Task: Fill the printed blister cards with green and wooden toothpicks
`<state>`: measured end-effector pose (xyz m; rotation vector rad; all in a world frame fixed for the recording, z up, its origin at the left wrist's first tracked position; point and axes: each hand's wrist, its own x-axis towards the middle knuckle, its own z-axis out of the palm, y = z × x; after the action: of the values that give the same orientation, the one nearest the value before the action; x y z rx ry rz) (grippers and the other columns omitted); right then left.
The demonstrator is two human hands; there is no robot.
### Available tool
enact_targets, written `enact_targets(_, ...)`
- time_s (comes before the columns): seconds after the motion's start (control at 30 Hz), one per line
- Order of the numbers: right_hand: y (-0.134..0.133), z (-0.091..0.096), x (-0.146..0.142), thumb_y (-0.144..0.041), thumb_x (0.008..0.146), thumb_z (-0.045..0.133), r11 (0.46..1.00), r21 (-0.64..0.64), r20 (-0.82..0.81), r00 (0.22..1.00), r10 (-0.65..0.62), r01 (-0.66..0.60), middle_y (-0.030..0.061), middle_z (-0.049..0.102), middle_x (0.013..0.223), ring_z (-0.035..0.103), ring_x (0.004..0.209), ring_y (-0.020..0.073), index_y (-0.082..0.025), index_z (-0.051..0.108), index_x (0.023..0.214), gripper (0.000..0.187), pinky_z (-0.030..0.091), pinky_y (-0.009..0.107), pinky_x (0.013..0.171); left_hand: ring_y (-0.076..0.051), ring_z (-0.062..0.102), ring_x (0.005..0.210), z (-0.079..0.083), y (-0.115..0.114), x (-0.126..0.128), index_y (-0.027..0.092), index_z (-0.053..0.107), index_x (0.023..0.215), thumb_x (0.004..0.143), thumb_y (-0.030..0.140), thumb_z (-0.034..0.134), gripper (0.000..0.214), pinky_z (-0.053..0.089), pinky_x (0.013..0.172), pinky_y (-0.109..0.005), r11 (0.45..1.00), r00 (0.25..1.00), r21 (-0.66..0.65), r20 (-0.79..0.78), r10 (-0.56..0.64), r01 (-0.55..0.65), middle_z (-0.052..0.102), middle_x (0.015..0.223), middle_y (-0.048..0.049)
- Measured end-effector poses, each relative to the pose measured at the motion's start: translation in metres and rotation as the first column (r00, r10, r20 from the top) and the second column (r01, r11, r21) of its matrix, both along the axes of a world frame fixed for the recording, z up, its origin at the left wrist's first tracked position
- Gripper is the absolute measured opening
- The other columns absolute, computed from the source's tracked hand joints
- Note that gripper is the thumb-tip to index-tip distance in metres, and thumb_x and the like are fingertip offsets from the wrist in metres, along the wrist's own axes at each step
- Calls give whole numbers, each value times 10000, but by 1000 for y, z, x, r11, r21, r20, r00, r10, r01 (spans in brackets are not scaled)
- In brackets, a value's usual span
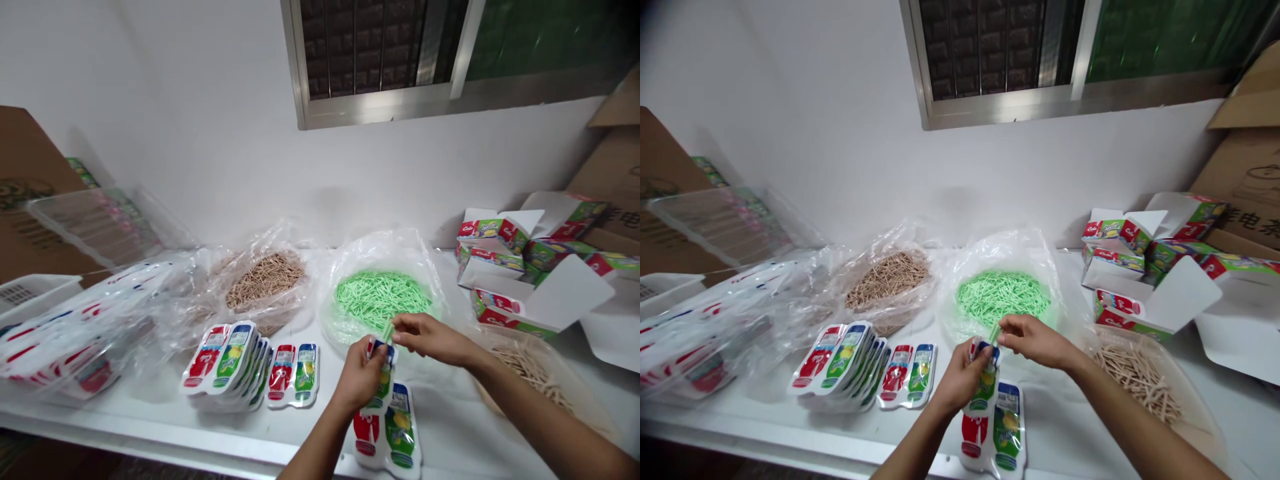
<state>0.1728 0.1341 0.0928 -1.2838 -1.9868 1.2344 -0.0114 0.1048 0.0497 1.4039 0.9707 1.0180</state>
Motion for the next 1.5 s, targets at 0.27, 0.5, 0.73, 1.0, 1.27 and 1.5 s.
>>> enact_targets(0.27,-18,-20,-14,-472,770,576,968,-140,-227,945,-236,209,-45,453,518,410,489,96,-153,616,700,330,297,221,464,-101,427,576,-18,-14,12,133,560,739,770,460,640,339,341,538,-220,975,967,-219,232,101,-49,494,634,2)
enact_targets(0.5,-21,-30,-12,-419,820,548,965,19,-229,941,-250,262,-12,554,648,504,606,128,-174,595,692,281,411,250,600,-110,463,598,-21,-17,14,118,570,763,763,463,651,355,364,566,-230,958,936,-275,310,164,-77,524,666,-6)
enact_targets(0.73,-33,-30,-15,-431,839,530,935,6,-209,915,-346,355,1,576,678,530,648,146,-180,623,765,278,412,251,579,-108,463,590,-18,-19,15,113,578,774,778,465,636,356,369,558,-229,964,943,-254,293,159,-84,519,660,-7)
enact_targets(1.0,-29,-30,-21,-425,813,540,933,9,-241,907,-346,359,-26,506,603,460,563,124,-173,624,770,269,375,240,523,-94,405,580,-20,-21,15,122,571,766,797,457,617,340,329,539,-222,978,961,-187,241,135,-90,469,643,9)
enact_targets(1.27,-32,-32,-23,-264,786,502,921,51,-298,886,-356,387,4,590,769,540,698,148,-187,566,892,145,438,254,626,-111,439,618,-18,-23,17,123,567,774,799,465,610,346,355,561,-228,977,963,-204,242,115,-66,496,681,-8)
enact_targets(1.5,-33,-27,-25,-380,822,529,914,103,-267,896,-354,392,-3,585,708,539,682,151,-184,584,789,207,435,261,639,-102,400,577,-20,-23,20,130,543,693,711,498,689,396,319,529,-220,965,958,-249,249,140,-77,456,620,9)
